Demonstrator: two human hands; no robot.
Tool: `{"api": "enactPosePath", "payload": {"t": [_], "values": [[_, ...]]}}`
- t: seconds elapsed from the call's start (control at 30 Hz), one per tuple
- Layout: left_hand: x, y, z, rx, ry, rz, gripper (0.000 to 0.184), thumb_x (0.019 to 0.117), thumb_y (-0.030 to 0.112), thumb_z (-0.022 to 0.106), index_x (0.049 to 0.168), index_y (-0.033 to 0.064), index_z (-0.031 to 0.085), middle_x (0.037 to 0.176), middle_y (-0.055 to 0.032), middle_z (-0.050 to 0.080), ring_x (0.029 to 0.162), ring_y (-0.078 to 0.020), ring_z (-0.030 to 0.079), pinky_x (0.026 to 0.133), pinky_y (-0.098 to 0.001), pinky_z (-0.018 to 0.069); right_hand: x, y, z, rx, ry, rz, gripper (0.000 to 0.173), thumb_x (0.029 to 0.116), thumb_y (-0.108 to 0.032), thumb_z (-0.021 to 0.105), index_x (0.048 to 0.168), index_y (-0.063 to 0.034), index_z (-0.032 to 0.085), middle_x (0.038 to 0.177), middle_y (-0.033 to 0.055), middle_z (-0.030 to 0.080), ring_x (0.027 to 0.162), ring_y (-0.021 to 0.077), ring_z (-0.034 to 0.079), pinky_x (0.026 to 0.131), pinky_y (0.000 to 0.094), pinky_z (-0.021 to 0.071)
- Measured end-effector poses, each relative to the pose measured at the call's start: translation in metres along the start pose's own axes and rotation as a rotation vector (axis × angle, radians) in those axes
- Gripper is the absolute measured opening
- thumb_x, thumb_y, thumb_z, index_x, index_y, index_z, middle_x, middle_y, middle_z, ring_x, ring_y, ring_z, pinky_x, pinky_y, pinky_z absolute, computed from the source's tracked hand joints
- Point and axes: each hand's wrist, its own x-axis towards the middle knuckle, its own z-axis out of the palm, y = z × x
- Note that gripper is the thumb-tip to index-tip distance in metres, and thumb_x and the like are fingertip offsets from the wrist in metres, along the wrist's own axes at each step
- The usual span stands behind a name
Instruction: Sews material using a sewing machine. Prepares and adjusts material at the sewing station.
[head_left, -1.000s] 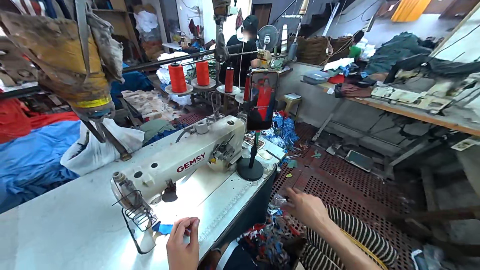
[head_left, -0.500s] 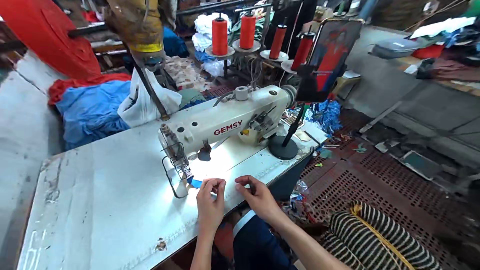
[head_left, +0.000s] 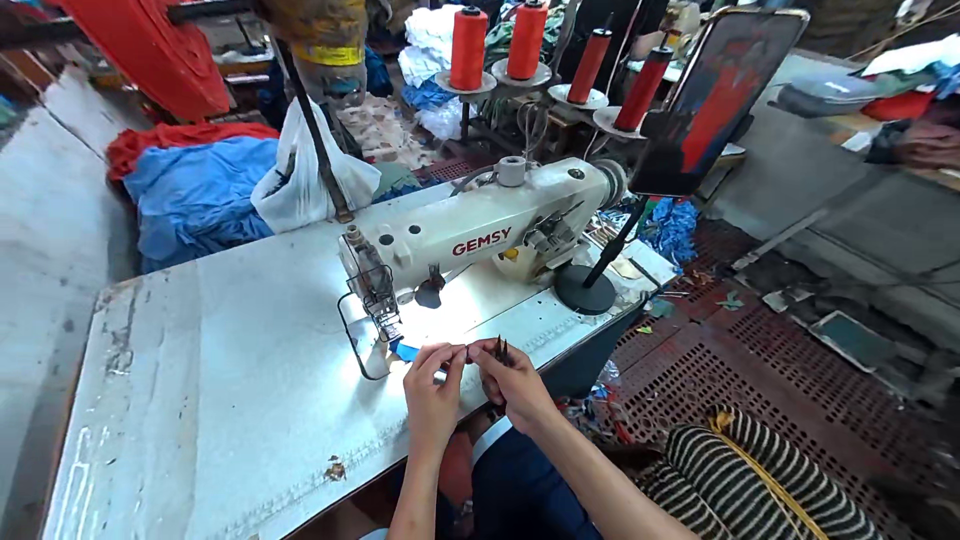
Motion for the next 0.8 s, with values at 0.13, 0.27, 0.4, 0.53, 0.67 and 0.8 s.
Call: {"api": "enactPosePath", "payload": {"t": [0.13,0.27,0.4,0.53,0.67,0.8], "values": [[-0.001,-0.001,0.001,-0.026,0.021,0.058,0.010,0.0932,0.008,0.071,0.098,0.0039,0.079,0.099,-0.0043,0.074,0.087,-0.0072,0.070,0.078,-0.0220,0.0615,0.004,-0.006,0.000,0.078,-0.029,0.082,0.014,0.1024,-0.013,0.061,0.107,-0.0017,0.068,0.077,0.0043,0.062,0.046,0.0031,0.042,0.042,0.0179,0.0376],[-0.002,0.000,0.003,0.019,0.030,0.116,0.008,0.0911,0.006,0.074,0.096,0.0028,0.079,0.100,-0.0057,0.073,0.089,-0.0077,0.071,0.079,-0.0219,0.0622,0.009,-0.012,0.001,0.109,-0.022,0.154,0.012,0.1029,-0.012,0.058,0.100,-0.0036,0.066,0.075,0.0033,0.060,0.046,0.0035,0.041,0.042,0.0176,0.0373],[-0.002,0.000,0.004,0.024,-0.002,0.112,0.011,0.0925,0.008,0.073,0.101,0.0035,0.079,0.102,-0.0055,0.073,0.091,-0.0083,0.070,0.082,-0.0224,0.0611,0.014,-0.011,0.005,0.120,0.012,0.138,0.015,0.1043,-0.010,0.054,0.095,-0.0026,0.064,0.062,-0.0003,0.053,0.044,0.0028,0.040,0.041,0.0173,0.0365],[0.003,0.000,0.000,-0.005,-0.085,-0.082,0.026,0.0972,0.012,0.066,0.119,0.0009,0.073,0.118,-0.0116,0.072,0.103,-0.0135,0.072,0.091,-0.0290,0.0611,0.036,-0.008,0.011,-0.154,0.012,0.027,0.016,0.1074,-0.013,0.051,0.097,-0.0039,0.059,0.063,-0.0025,0.049,0.047,0.0043,0.042,0.045,0.0190,0.0385],[0.016,0.006,-0.006,0.014,-0.151,-0.395,0.040,0.1020,0.022,0.060,0.133,-0.0034,0.061,0.131,-0.0177,0.066,0.119,-0.0193,0.066,0.104,-0.0353,0.0539,0.082,-0.016,0.022,-0.715,-0.091,0.018,0.016,0.1039,-0.013,0.050,0.099,-0.0004,0.059,0.078,0.0046,0.055,0.066,0.0116,0.055,0.064,0.0302,0.0491],[0.019,0.005,-0.007,0.032,-0.158,-0.412,0.057,0.1036,0.025,0.057,0.149,-0.0063,0.044,0.149,-0.0235,0.052,0.134,-0.0231,0.056,0.113,-0.0363,0.0466,0.121,-0.022,0.046,-0.922,-0.231,0.128,0.022,0.1020,-0.022,0.061,0.103,0.0000,0.062,0.078,0.0086,0.060,0.069,0.0161,0.059,0.069,0.0369,0.0525]]}}
